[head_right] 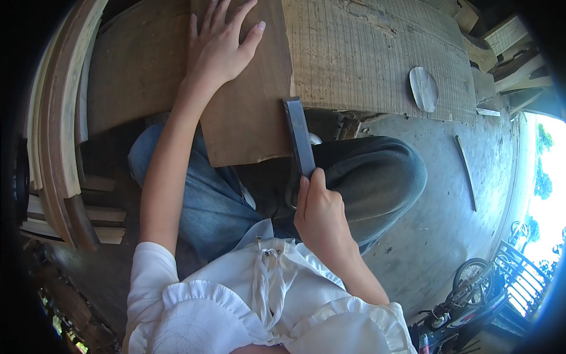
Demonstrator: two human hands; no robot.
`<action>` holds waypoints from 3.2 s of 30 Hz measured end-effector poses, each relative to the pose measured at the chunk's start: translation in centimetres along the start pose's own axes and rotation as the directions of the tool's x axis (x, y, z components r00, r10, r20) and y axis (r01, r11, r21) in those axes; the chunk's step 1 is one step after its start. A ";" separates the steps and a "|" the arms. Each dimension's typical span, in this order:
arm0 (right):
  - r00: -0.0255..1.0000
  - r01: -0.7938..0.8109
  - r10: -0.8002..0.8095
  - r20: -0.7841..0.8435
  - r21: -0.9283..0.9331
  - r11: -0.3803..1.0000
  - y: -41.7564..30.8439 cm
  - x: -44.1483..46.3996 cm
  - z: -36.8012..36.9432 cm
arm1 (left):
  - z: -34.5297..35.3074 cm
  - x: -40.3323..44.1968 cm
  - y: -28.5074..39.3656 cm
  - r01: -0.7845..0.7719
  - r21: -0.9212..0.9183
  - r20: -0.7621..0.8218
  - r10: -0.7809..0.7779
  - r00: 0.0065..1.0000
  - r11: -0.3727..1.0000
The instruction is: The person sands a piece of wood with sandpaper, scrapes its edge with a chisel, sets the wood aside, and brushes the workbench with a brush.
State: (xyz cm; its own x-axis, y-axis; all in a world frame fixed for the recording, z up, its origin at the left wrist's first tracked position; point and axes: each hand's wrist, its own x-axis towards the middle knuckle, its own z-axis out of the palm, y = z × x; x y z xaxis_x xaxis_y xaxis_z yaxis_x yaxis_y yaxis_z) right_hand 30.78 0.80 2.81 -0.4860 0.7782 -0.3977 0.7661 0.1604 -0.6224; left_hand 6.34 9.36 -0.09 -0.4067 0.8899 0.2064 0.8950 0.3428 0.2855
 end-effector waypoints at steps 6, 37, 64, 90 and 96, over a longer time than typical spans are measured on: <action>0.987 -0.123 0.127 0.096 -0.053 0.991 0.7 -3.9 -0.7 | 0.0 0.3 -0.2 0.015 0.013 0.019 -0.015 1.000 1.000; 0.977 -0.141 0.133 0.164 0.036 0.989 1.4 -4.9 -1.4 | 0.0 0.1 -0.1 0.004 -0.002 0.013 -0.004 1.000 1.000; 0.994 -0.093 0.086 0.073 0.101 0.991 2.6 -5.0 0.3 | 0.5 0.3 -0.5 -0.012 0.038 -0.039 0.013 0.999 0.999; 0.995 -0.082 0.077 0.059 0.091 0.992 2.4 -4.5 0.4 | -0.1 0.3 -0.1 0.014 0.010 0.012 -0.015 1.000 1.000; 1.000 -0.015 0.015 0.003 0.032 0.999 2.1 -3.2 0.8 | 0.6 0.4 -0.5 -0.006 -0.011 -0.034 0.005 0.999 1.000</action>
State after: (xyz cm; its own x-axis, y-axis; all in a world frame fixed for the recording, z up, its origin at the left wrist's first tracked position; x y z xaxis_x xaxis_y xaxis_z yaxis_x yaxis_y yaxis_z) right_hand 33.64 -1.86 2.21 -0.4759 0.7788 -0.4086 0.7594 0.1295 -0.6377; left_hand 5.85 9.67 -0.67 -0.4079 0.8810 0.2395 0.8952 0.3344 0.2946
